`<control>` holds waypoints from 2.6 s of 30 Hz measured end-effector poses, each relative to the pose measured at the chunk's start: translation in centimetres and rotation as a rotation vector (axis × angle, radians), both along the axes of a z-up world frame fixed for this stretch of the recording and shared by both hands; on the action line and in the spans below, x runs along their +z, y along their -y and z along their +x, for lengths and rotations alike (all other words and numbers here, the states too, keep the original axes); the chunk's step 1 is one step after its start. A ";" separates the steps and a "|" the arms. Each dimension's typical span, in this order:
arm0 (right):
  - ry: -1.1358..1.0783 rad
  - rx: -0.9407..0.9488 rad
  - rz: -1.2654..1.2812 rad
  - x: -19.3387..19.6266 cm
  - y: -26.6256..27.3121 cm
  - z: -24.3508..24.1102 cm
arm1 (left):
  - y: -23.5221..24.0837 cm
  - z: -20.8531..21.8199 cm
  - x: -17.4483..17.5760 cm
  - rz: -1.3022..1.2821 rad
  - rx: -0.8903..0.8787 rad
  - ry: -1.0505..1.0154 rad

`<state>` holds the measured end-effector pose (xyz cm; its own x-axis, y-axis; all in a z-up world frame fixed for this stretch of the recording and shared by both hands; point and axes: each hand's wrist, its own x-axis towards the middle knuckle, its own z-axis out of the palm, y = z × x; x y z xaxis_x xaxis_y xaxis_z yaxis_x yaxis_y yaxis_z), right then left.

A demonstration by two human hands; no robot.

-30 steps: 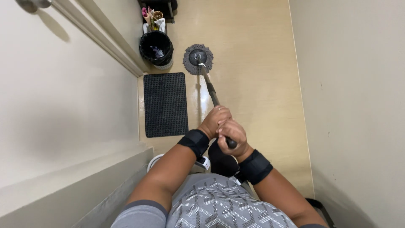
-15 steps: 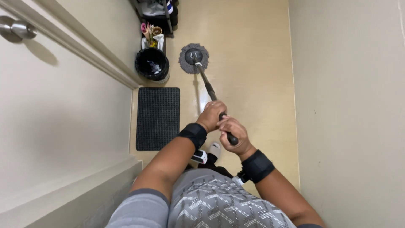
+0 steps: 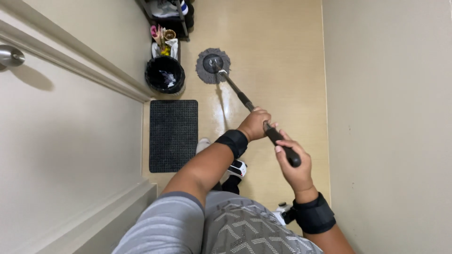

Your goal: The person mops a tiled floor using a spin mop, moving back and forth across the entryway and around a shoe rack. The person navigates around a black mat and a spin mop bucket while cleaning the floor surface.

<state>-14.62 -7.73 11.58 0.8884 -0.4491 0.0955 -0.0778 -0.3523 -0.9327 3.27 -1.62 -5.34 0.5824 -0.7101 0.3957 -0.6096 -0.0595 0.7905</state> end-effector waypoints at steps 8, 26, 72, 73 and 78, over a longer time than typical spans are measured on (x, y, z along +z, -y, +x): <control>0.116 0.016 0.109 4.3 0.3 3.7 | 0.1 2.3 5.3 -0.118 0.058 0.005; 0.228 0.195 0.155 4.4 -0.9 11.0 | -2.9 10.3 4.7 -0.102 0.103 0.027; 0.551 0.422 -0.001 4.3 -2.0 6.8 | -4.6 2.5 5.9 0.015 0.039 0.002; 0.560 0.423 -0.008 4.0 -1.8 6.4 | -4.0 2.5 5.4 0.010 0.038 0.012; 0.466 0.227 0.096 3.3 -1.0 3.8 | -2.5 1.1 5.9 0.064 -0.001 -0.025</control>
<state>-10.82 -6.74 14.83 0.8377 -0.2763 0.4710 0.4209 -0.2230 -0.8793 4.41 0.88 0.54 0.5907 -0.7343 0.3346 -0.5895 -0.1095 0.8003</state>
